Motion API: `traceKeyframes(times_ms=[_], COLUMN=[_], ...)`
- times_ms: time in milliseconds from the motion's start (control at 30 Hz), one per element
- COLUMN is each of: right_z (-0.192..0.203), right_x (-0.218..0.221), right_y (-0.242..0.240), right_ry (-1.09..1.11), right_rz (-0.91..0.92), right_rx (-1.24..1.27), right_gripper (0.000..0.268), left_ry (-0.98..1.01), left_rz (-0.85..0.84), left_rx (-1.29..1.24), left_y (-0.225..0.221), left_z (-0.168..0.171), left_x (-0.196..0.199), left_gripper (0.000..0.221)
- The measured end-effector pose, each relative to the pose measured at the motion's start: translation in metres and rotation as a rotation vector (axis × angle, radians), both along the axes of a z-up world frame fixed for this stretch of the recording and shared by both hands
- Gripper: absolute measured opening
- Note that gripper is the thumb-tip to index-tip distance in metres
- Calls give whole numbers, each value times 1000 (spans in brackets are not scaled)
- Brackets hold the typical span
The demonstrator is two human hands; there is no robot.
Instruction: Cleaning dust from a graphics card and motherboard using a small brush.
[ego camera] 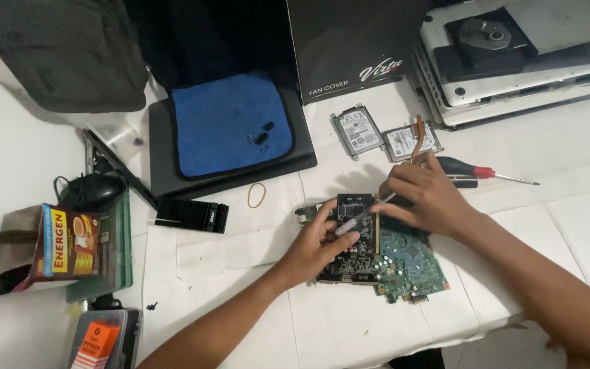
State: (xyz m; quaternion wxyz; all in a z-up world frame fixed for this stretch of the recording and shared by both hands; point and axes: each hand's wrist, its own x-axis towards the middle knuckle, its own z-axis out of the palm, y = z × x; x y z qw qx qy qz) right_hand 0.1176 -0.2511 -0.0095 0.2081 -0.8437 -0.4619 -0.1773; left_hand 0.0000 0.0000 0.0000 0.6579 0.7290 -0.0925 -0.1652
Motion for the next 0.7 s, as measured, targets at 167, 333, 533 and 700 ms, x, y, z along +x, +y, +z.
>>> traceKeyframes(times_ms=[167, 333, 533, 700], right_z=[-2, 2, 9, 5], right_x=[4, 5, -3, -1], right_y=[-2, -2, -6, -6], right_ry=[-4, -21, 5, 21], right_rz=[-27, -31, -6, -1], right_rx=[2, -3, -4, 21], right_gripper=[37, 38, 45, 35], left_ry=[9, -3, 37, 9], left_rz=[2, 10, 24, 26], left_rx=[20, 16, 5, 6], left_y=[5, 2, -2, -1], left_z=[-6, 5, 5, 7], left_x=[1, -1, -2, -5], left_gripper=[83, 76, 75, 93])
